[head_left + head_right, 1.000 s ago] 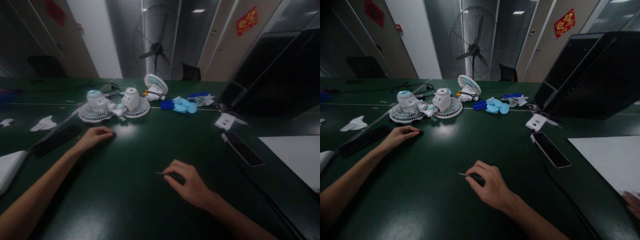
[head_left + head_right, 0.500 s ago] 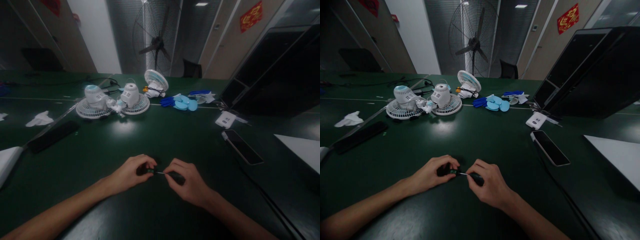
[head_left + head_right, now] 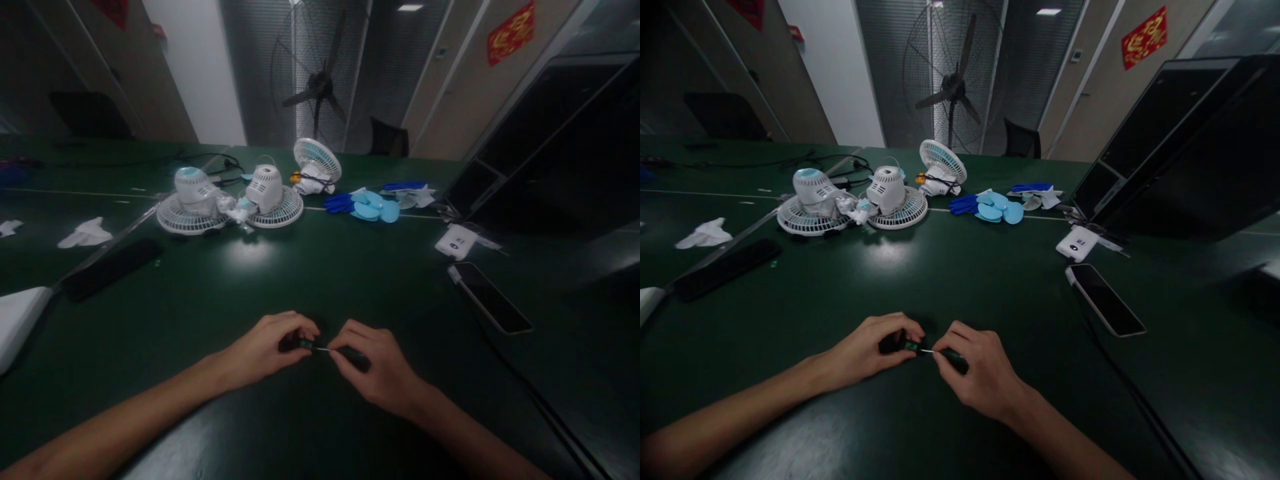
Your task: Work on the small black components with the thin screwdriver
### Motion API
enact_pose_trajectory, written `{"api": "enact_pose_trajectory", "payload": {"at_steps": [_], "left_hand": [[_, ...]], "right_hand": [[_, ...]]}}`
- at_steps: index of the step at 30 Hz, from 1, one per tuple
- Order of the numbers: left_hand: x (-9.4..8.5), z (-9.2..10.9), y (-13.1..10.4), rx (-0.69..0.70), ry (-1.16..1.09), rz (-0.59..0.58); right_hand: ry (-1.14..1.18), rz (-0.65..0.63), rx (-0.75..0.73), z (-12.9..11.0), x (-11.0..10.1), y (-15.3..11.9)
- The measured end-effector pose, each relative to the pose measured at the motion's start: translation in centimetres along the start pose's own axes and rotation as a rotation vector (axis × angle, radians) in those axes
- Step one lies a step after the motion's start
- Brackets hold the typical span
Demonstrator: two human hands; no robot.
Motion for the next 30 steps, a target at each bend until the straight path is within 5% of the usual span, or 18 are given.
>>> {"api": "enact_pose_trajectory", "payload": {"at_steps": [11, 17, 20, 23, 27, 30], "left_hand": [[0.1, 0.7, -0.1, 0.028, 0.018, -0.02], [-0.4, 1.5, -0.8, 0.079, 0.009, -0.169], [-3.3, -0.6, -1.4, 0.058, 0.084, -0.108], [-8.2, -5.3, -2.6, -0.061, 0.171, 0.042], [-15.5, -12.1, -6.2, -0.274, 0.168, 0.307], [-19.4, -15.2, -9.4, -0.364, 0.166, 0.46]], "right_hand": [[0.115, 0.067, -0.02, 0.1, -0.6, -0.1], [0.139, 0.081, 0.015, 0.5, -1.1, -0.5], [0.145, 0.076, 0.01, 0.4, -1.2, -0.4], [0.153, 0.082, 0.004, 0.4, -1.2, -0.4], [0.149, 0.082, 0.003, 0.5, -1.2, -0.5], [0.147, 0.073, 0.007, 0.6, -1.1, -0.5]]}}
Point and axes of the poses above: each hand's wrist, its own y-axis towards the middle knuckle, its own x-axis out of the palm, z = x × y, the point moved 10 cm from there along y, towards the middle knuckle, and after that the axes turned 12 degrees about -z, right-handed, at the moved point
